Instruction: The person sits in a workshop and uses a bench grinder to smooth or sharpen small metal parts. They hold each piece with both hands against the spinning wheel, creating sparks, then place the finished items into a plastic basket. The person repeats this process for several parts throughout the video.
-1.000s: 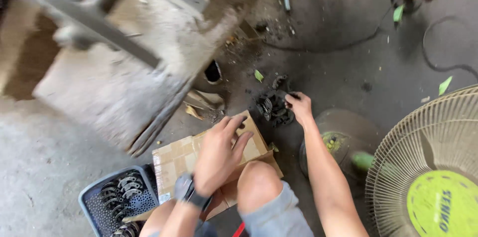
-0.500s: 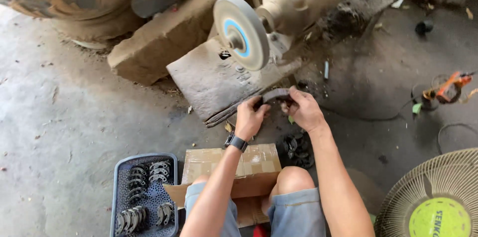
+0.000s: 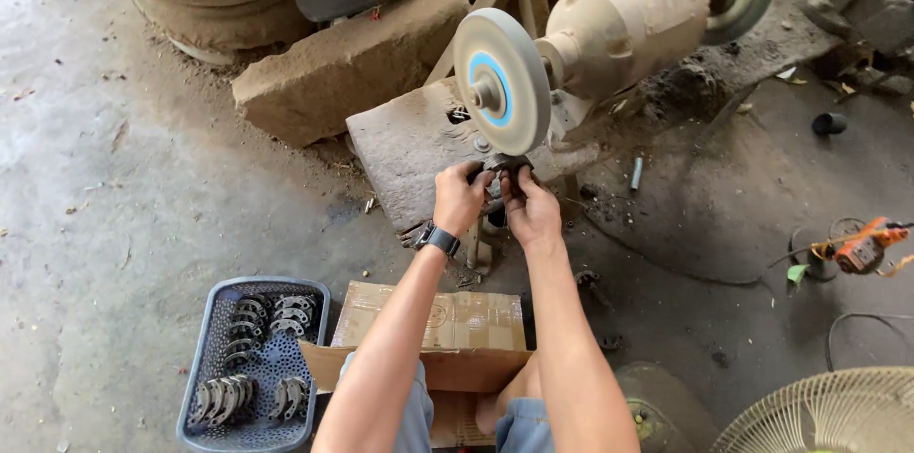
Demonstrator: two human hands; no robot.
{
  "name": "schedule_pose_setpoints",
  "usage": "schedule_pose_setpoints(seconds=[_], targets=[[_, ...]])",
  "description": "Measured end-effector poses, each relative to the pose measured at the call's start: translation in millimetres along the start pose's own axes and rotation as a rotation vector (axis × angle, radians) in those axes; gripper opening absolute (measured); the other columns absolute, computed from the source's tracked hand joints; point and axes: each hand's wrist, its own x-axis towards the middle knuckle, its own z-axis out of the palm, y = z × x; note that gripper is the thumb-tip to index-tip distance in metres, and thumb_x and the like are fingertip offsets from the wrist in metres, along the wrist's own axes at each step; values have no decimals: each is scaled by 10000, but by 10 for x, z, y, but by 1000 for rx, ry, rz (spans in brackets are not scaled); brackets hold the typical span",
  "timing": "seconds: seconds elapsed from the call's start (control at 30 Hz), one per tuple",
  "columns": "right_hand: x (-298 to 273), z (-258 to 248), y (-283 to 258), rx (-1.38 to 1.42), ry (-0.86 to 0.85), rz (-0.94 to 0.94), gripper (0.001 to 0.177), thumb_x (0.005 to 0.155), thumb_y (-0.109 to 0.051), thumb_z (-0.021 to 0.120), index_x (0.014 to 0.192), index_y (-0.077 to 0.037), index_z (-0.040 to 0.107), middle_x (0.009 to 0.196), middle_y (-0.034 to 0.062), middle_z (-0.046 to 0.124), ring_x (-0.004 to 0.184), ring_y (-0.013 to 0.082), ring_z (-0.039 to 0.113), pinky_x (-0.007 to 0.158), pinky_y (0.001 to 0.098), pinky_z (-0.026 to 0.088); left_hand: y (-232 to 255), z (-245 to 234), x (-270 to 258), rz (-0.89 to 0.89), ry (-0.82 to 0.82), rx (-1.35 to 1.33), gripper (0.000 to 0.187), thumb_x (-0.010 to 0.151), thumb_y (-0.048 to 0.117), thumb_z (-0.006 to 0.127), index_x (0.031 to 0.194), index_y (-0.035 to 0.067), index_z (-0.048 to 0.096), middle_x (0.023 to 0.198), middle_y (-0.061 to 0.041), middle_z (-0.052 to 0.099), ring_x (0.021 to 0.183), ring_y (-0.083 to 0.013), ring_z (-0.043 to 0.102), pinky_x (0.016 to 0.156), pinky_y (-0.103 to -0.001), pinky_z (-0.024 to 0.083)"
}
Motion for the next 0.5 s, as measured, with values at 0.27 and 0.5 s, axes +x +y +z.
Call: schedule_pose_setpoints(seconds=[0.27,0.5], targets=[[-39,68,-36,58,18,-7,208,1004,-94,631,1180,16,635,1144,127,683,991,262,680,855,345,607,-81,106,77,28,-38,-135,210,900,104,710,1041,-51,725,703,-156,732,558,-159,688,530,-325,549],[-94,215,8,21,53,14,206,994,-99,657,1162,20,659,1130,125,694,989,254,693,836,323,615,-76,36,38,246,103,59,170,920,110,719,1006,-37,723,837,-220,723,741,-363,718,687,-404,545]])
